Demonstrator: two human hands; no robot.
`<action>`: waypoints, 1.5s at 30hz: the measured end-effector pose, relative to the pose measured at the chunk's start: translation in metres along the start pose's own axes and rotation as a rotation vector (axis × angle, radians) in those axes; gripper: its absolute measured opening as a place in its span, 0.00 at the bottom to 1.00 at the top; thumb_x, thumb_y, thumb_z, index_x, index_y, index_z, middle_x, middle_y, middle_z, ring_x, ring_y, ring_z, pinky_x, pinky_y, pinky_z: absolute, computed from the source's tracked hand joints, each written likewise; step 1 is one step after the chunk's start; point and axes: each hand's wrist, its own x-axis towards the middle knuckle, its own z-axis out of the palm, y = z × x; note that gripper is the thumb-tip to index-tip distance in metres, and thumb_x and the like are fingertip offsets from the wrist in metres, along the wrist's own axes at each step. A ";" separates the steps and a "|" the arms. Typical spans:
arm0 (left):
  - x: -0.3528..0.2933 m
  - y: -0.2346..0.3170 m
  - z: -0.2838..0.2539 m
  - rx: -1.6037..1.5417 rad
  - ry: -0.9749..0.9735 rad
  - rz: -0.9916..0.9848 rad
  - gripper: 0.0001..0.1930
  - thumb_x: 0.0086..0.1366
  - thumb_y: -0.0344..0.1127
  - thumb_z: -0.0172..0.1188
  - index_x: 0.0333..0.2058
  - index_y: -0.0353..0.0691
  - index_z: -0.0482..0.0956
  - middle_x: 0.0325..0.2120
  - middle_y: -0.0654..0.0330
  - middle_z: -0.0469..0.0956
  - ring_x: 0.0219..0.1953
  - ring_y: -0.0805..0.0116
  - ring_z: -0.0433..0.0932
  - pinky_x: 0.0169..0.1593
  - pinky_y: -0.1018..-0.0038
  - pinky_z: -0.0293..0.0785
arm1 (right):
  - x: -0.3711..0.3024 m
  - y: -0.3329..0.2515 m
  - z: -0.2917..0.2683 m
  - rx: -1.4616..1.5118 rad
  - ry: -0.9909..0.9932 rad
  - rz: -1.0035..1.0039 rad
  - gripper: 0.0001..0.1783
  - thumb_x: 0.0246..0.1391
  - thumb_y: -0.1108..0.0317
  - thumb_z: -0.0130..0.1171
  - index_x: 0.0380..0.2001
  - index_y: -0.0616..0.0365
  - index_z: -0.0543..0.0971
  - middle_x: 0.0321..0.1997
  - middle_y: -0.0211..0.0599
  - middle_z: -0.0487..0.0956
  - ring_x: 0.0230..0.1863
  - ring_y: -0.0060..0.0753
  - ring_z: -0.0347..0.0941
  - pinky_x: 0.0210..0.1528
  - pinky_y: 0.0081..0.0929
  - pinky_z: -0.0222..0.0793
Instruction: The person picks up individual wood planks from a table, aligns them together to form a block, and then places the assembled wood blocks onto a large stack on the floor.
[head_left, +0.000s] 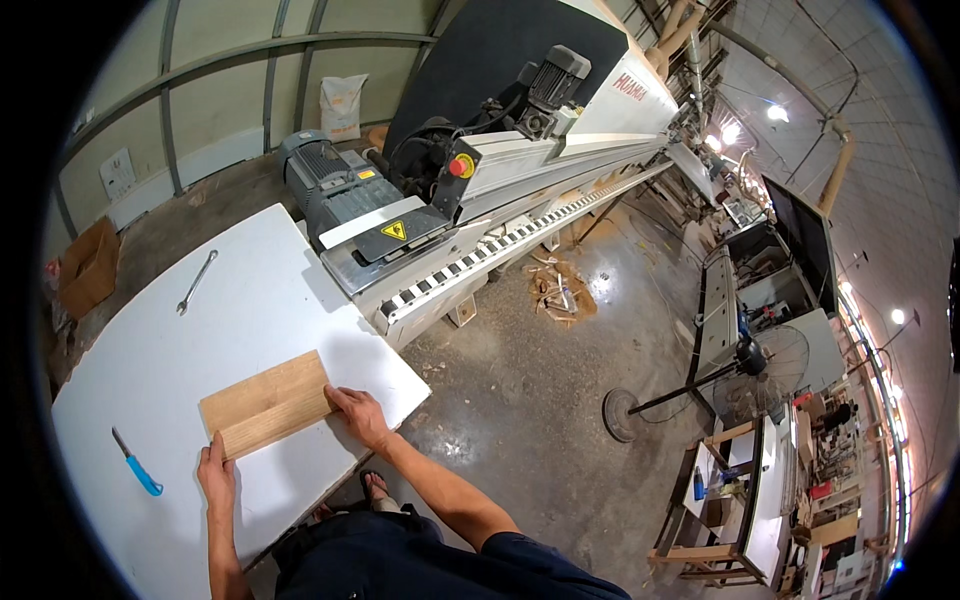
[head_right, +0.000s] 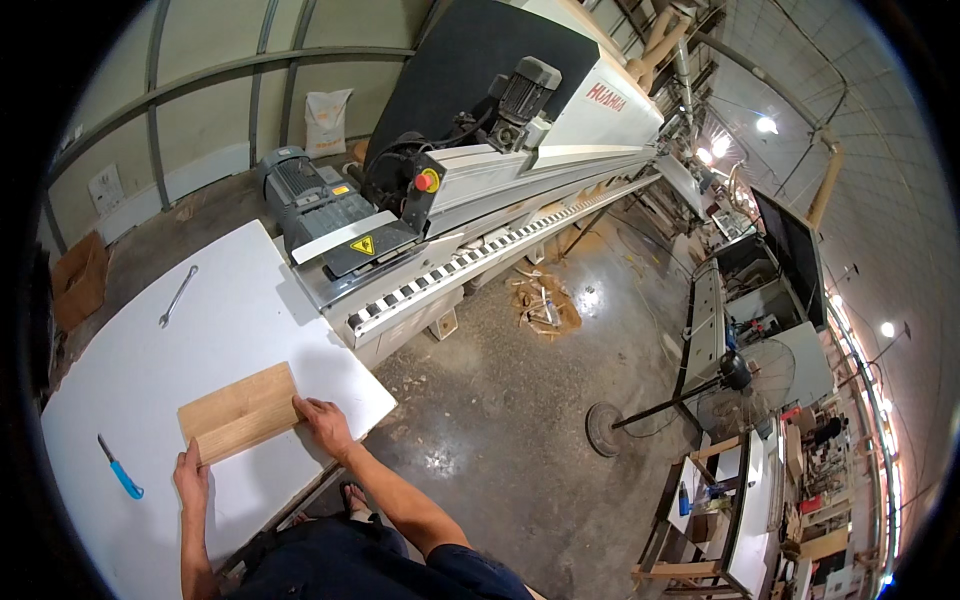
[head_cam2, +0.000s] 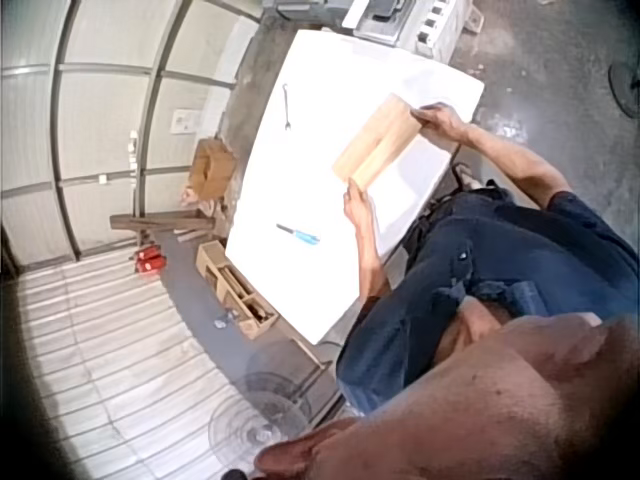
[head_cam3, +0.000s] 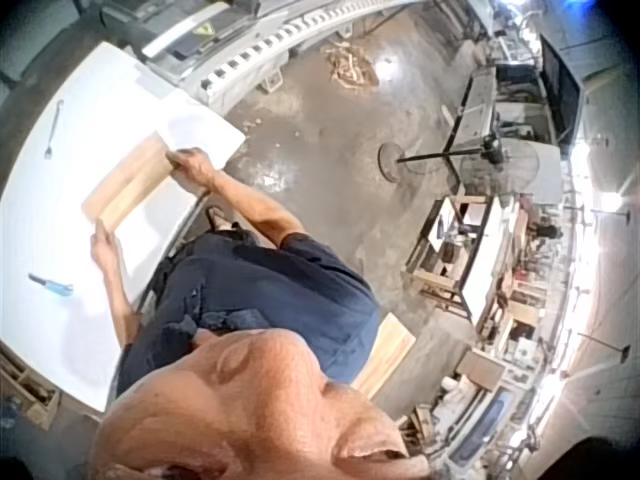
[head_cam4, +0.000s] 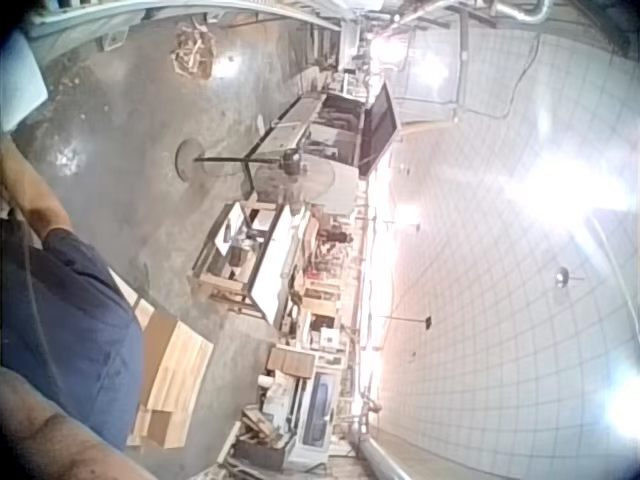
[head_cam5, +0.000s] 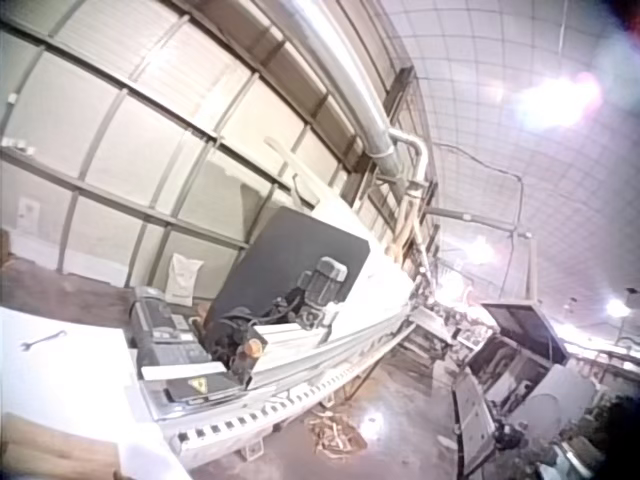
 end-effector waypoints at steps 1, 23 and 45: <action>0.000 -0.001 0.000 -0.022 0.005 0.002 0.32 0.49 0.18 0.61 0.55 0.41 0.70 0.30 0.49 0.71 0.32 0.51 0.74 0.37 0.62 0.72 | 0.000 -0.001 0.000 0.003 -0.005 0.007 0.33 0.44 0.76 0.57 0.58 0.53 0.66 0.50 0.45 0.75 0.52 0.49 0.71 0.51 0.37 0.67; 0.010 -0.005 -0.012 -0.081 -0.069 0.063 0.36 0.40 0.17 0.66 0.54 0.39 0.72 0.22 0.50 0.71 0.23 0.60 0.72 0.29 0.68 0.70 | -0.001 0.004 0.006 0.053 -0.017 0.074 0.33 0.42 0.78 0.57 0.57 0.55 0.67 0.51 0.45 0.75 0.54 0.47 0.69 0.53 0.37 0.65; 0.009 -0.004 -0.012 -0.025 -0.098 0.034 0.36 0.42 0.18 0.65 0.55 0.41 0.70 0.22 0.49 0.71 0.24 0.56 0.72 0.31 0.67 0.70 | 0.001 -0.002 0.002 0.061 0.055 0.037 0.31 0.42 0.77 0.57 0.54 0.53 0.70 0.47 0.46 0.77 0.49 0.51 0.72 0.50 0.37 0.67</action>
